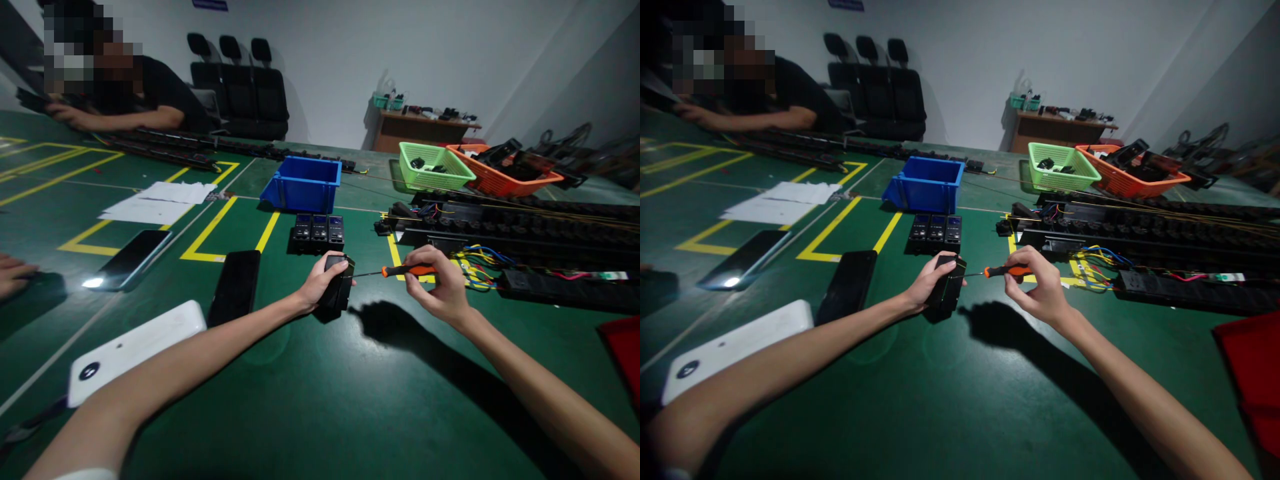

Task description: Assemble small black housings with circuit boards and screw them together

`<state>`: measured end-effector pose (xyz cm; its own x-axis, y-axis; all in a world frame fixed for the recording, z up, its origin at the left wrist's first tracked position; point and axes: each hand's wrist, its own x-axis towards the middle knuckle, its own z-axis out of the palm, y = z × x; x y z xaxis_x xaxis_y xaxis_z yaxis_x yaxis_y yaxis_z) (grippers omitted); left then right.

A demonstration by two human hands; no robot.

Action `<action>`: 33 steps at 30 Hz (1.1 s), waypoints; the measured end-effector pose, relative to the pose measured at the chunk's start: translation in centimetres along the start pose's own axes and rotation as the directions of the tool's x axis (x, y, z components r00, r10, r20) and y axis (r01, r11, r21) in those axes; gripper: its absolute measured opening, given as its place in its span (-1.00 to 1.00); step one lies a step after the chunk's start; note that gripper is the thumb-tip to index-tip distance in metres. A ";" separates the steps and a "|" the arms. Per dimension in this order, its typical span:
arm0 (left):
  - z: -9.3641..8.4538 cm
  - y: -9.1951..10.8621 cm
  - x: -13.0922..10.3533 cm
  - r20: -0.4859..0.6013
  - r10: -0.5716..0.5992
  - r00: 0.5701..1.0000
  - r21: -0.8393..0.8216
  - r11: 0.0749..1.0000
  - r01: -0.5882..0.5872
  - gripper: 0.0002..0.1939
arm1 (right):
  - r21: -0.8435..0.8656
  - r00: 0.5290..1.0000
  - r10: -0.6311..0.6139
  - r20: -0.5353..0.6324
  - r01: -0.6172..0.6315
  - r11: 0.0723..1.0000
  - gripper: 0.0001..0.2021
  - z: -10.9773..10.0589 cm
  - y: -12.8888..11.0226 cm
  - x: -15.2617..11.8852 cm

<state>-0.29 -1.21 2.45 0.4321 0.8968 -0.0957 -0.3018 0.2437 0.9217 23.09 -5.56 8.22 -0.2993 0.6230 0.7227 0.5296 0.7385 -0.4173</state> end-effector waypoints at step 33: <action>-0.5 -1.0 0.2 -0.073 0.160 0.984 0.141 0.979 -0.149 -0.50 | 0.503 0.842 0.515 -0.161 -0.379 0.777 -0.79 4.2 4.2 -4.3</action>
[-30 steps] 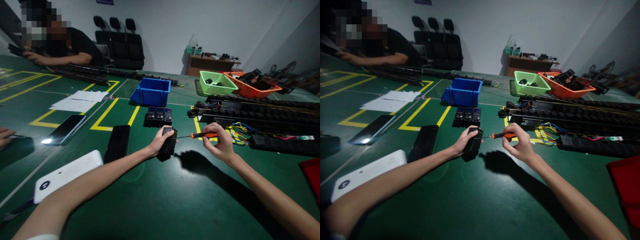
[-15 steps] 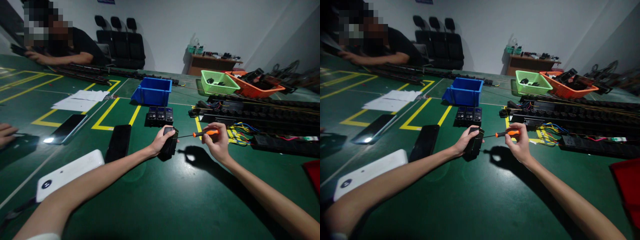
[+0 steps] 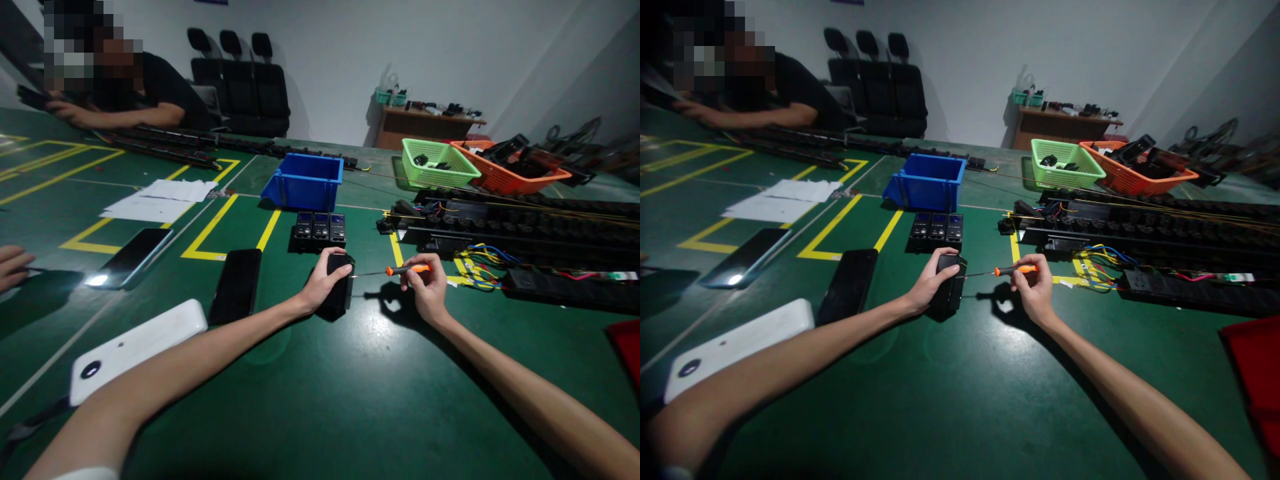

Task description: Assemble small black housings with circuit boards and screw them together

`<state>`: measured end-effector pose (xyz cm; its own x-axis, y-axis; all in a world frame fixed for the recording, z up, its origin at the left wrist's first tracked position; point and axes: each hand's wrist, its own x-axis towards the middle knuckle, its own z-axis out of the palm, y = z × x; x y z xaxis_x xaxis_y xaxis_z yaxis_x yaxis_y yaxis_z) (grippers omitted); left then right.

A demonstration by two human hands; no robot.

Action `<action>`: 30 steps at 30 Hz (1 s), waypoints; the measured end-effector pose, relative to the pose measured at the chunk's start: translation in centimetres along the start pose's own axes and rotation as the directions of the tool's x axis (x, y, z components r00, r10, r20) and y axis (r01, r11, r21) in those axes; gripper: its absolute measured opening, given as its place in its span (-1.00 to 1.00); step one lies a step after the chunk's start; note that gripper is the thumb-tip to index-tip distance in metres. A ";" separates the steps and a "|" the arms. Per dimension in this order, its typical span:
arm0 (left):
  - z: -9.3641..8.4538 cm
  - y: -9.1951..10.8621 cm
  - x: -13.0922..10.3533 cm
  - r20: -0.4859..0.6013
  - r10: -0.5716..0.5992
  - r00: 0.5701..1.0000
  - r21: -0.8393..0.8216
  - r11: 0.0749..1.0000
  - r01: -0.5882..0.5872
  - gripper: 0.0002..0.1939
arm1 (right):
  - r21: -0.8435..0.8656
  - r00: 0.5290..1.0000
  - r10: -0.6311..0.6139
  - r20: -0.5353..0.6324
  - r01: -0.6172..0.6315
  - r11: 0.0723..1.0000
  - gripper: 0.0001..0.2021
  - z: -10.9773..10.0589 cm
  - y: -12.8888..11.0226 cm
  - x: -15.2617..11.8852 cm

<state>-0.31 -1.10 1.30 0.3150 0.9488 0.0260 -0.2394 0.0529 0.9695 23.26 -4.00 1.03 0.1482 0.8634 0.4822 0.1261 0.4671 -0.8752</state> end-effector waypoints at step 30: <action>0.2 0.9 0.1 0.025 -0.043 0.999 -0.118 0.992 0.046 -0.55 | -0.246 0.914 -0.399 0.079 0.405 0.880 -0.70 -0.6 0.6 -2.2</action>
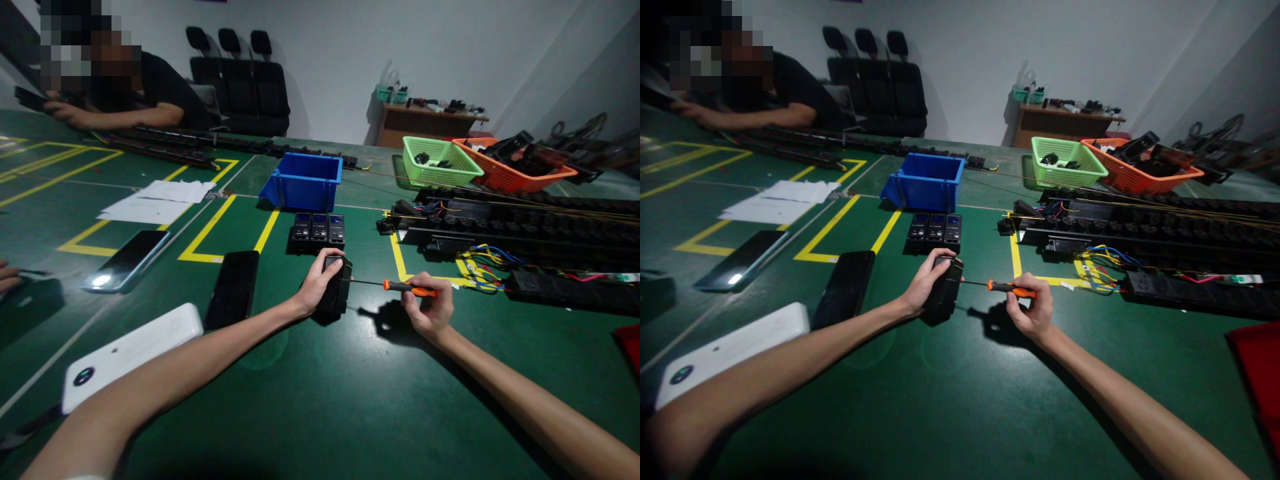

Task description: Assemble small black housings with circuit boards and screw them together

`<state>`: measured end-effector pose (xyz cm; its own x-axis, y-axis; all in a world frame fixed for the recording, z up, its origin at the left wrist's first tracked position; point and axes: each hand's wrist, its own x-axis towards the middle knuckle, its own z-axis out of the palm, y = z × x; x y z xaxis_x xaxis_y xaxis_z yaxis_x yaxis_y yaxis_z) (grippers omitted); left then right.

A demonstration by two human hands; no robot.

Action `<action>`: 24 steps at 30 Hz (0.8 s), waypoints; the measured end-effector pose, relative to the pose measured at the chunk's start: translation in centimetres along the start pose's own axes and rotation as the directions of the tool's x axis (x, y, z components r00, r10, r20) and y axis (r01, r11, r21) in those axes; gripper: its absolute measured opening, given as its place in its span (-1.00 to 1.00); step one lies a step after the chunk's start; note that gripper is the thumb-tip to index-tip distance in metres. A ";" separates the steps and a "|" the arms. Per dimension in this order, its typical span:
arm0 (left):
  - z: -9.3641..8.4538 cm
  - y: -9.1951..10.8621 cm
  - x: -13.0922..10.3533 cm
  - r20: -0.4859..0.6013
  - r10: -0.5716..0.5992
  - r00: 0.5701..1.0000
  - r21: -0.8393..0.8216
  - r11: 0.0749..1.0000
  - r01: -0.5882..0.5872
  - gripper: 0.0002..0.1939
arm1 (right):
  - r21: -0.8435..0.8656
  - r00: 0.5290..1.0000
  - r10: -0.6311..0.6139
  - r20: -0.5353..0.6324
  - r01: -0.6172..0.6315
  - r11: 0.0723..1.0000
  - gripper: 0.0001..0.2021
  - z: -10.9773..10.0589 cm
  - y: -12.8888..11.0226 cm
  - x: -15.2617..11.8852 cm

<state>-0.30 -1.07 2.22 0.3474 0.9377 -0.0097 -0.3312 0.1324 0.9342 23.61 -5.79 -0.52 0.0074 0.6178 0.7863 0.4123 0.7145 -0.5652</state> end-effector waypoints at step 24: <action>-0.3 -0.2 0.2 -0.004 0.005 1.000 0.009 1.000 -0.005 -0.58 | -0.174 0.999 0.040 -0.024 -0.043 0.984 -0.76 -0.7 0.9 -1.4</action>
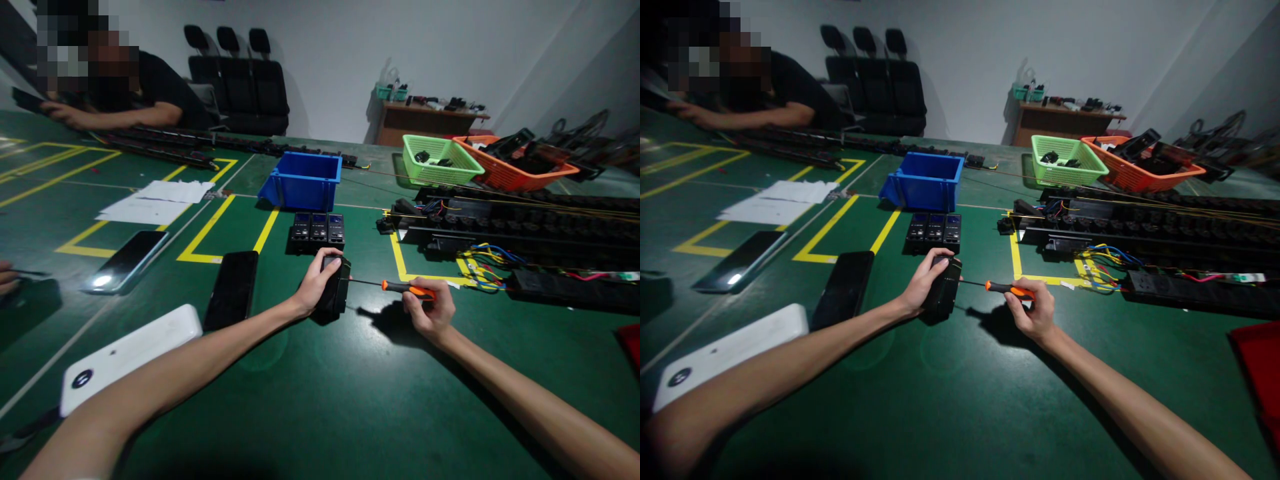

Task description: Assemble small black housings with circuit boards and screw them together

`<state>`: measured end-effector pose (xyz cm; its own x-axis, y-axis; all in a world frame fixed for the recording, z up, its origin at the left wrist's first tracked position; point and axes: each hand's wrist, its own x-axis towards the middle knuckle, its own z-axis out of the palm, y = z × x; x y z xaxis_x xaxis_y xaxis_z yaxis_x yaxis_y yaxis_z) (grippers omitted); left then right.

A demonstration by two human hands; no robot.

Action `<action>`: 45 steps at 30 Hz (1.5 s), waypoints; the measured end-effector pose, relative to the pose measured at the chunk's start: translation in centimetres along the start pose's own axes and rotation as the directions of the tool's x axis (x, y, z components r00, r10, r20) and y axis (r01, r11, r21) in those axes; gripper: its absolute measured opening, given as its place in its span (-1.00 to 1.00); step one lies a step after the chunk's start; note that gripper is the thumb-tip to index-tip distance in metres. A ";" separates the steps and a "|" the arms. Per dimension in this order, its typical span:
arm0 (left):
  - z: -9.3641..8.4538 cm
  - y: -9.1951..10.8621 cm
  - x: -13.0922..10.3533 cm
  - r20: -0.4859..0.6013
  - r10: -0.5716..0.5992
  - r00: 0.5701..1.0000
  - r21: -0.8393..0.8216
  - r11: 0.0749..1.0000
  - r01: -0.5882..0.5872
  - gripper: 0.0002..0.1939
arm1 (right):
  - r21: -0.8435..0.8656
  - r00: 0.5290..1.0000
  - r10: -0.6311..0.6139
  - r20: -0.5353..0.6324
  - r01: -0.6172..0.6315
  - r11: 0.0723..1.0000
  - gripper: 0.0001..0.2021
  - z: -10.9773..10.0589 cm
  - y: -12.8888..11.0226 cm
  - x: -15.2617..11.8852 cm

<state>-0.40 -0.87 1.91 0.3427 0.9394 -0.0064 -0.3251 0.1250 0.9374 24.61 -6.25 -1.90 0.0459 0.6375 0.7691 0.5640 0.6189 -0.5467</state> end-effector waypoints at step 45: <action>-0.1 -0.1 0.2 -0.006 0.011 1.000 0.023 1.000 -0.010 -0.57 | 0.117 0.996 0.020 0.086 -0.030 0.993 -0.74 0.1 0.2 -0.1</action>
<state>-0.39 -0.70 1.81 0.3342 0.9425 0.0015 -0.3085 0.1078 0.9451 24.60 -6.15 -2.09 -0.0133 0.6869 0.7266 0.4618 0.6487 -0.6048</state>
